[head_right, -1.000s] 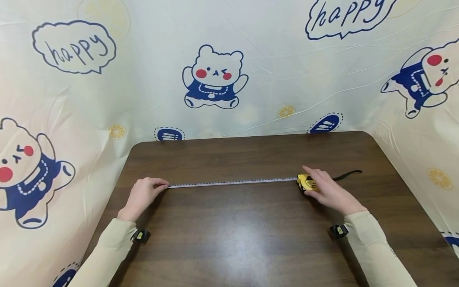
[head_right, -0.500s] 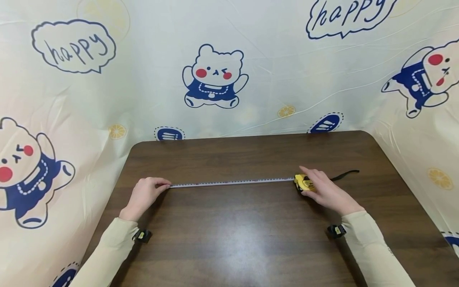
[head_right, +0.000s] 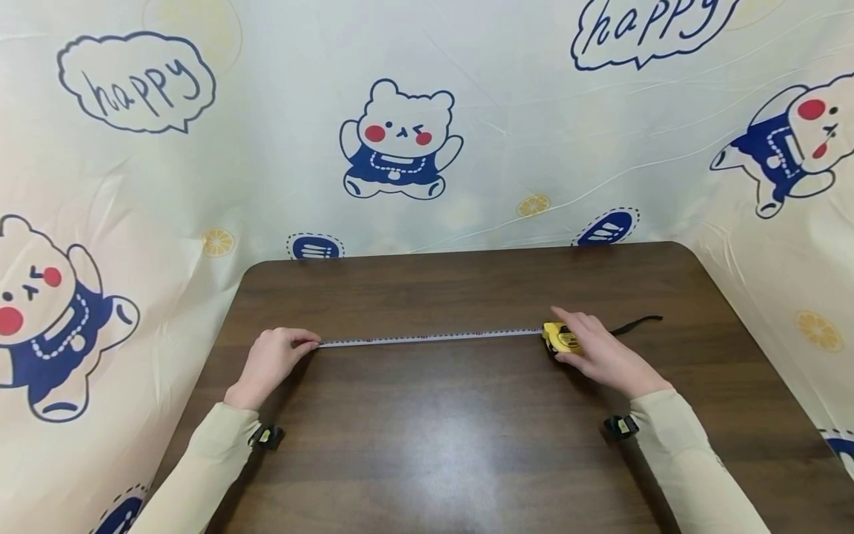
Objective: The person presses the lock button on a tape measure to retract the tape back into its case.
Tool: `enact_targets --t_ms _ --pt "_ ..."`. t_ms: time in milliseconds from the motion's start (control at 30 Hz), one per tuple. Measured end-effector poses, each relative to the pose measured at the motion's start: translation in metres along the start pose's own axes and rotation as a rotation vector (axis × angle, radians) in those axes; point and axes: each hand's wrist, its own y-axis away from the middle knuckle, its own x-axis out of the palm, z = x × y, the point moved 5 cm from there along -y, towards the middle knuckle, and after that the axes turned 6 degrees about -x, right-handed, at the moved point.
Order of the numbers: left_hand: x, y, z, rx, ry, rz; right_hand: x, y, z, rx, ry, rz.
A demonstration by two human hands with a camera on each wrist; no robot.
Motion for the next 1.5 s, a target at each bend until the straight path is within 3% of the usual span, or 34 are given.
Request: enact_targets --t_ms 400,900,1500 --pt "0.000 -0.001 -0.002 0.012 0.005 -0.005 0.001 -0.003 0.002 0.027 -0.023 0.033" --pt "0.002 -0.002 -0.008 0.024 0.015 -0.003 0.002 -0.011 0.011 -0.046 0.005 -0.005" --pt "0.009 -0.003 -0.013 0.024 0.022 0.014 0.009 -0.015 0.014 -0.002 -0.018 0.058"
